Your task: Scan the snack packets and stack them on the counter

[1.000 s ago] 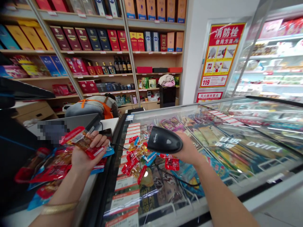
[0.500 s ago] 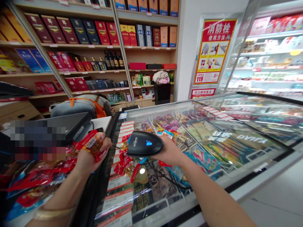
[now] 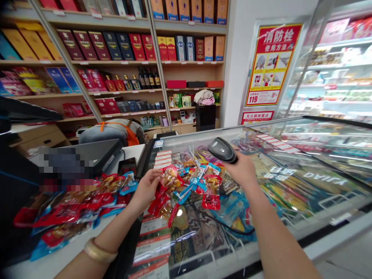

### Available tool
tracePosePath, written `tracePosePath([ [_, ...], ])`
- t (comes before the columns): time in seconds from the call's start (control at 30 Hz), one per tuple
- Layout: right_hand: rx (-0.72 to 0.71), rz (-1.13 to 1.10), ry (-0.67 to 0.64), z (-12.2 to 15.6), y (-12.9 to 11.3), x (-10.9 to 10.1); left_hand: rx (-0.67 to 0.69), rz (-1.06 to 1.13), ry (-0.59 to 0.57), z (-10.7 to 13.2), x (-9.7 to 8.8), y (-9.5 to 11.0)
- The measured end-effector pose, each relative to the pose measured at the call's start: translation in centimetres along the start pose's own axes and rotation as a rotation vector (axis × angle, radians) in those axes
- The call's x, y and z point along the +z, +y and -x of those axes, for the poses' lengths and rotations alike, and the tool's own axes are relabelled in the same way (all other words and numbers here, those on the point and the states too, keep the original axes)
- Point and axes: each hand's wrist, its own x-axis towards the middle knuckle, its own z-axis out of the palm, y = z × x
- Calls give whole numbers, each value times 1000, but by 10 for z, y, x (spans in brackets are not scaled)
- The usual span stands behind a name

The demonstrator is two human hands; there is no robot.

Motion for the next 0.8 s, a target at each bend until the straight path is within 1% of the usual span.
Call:
tracePosePath([
  [0.1, 46, 223, -8, -6, 15, 5, 24, -37, -171, 1, 5, -6],
  [0.13, 41, 266, -18, -6, 17, 6, 50, -68, -205, 1, 5, -5],
  [0.17, 25, 297, -26, -6, 18, 8, 95, -117, -214, 1, 4, -2],
  [0.2, 3, 318, -30, -5, 19, 9, 155, -184, -193, 1, 2, 2],
  [0.27, -39, 343, -37, -3, 19, 12, 278, -369, -89, 0, -10, 15],
  [0.33, -51, 359, -53, -2, 17, 14, 336, -617, 111, -1, -30, 30],
  [0.4, -45, 371, -76, -1, 15, 15, 314, -892, 361, -2, -57, 40],
  [0.43, -44, 375, -87, 0, 13, 15, 290, -999, 455, -3, -72, 42],
  [0.47, -46, 379, -97, 0, 11, 15, 262, -1076, 516, -5, -86, 42],
  [0.5, -51, 383, -107, 1, 9, 15, 229, -1129, 541, -6, -99, 39],
  [0.53, -58, 387, -116, 1, 7, 15, 186, -1167, 542, -8, -109, 35],
  [0.6, -70, 398, -130, 3, 3, 14, 99, -1217, 513, -11, -122, 27],
  [0.67, -86, 410, -140, 4, 0, 14, 51, -1234, 497, -13, -126, 22],
  [0.7, -93, 414, -142, 5, -1, 14, 54, -1225, 502, -14, -124, 22],
  [0.8, -109, 414, -137, 7, -2, 15, 121, -1117, 550, -11, -118, 35],
])
